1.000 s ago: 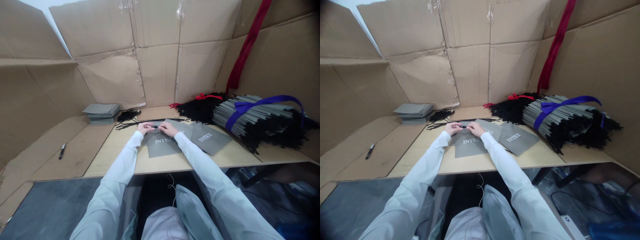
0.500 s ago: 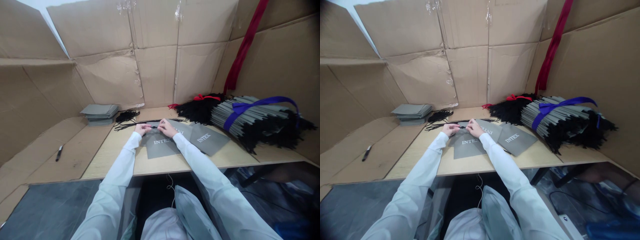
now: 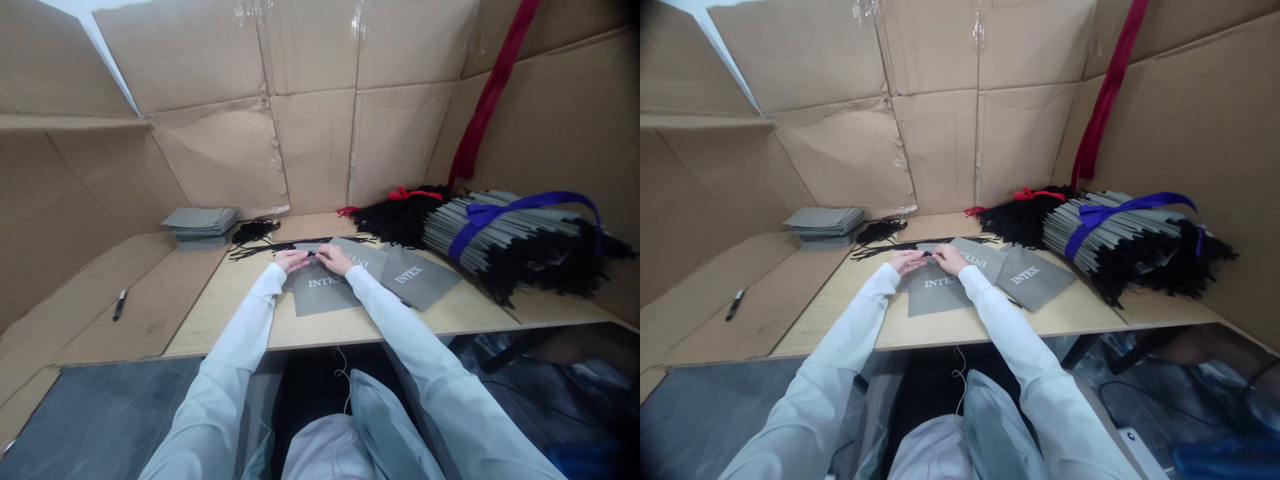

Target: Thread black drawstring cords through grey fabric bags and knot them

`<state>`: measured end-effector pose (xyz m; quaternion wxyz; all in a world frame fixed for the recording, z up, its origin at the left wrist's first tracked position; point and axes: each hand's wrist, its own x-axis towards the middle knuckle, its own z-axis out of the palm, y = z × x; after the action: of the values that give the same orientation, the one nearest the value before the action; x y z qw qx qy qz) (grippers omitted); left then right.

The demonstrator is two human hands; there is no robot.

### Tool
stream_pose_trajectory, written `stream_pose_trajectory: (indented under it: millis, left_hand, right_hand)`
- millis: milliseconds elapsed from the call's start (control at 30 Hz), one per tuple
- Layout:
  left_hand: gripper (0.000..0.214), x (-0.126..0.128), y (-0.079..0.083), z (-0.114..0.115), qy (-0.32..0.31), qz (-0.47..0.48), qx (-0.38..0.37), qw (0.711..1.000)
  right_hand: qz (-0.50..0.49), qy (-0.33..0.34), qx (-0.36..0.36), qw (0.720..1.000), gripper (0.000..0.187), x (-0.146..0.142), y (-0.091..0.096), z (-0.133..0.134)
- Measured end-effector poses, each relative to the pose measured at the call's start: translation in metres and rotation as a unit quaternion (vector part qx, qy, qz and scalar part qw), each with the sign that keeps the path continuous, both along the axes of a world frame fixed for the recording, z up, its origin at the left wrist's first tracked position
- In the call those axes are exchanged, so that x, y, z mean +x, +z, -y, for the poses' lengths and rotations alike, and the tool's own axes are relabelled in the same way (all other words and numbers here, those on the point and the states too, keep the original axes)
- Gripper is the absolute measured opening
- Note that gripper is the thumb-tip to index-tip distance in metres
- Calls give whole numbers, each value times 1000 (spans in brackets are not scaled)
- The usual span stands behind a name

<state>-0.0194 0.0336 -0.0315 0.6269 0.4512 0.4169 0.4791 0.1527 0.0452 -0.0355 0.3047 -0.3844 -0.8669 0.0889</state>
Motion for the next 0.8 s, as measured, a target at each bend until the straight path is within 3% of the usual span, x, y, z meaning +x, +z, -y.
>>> stream_pose_trajectory:
  millis: [167, 367, 567, 800]
  left_hand:
    - [24, 1, -7, -5, 33, -5, 19, 999]
    - [27, 5, -9, -6, 77, -85, 86, 990]
    - [19, 10, -12, -7, 55, -13, 27, 998]
    - [24, 9, -13, -5, 46, -17, 55, 997]
  right_hand:
    - [9, -20, -9, 1000, 19, -1, 1, 3]
    - [-8, -6, -45, 999, 19, -1, 3, 6]
    - [-8, -25, -66, 997, 20, -1, 7, 8]
    - [-42, -25, -83, 995, 27, 1, 6, 7]
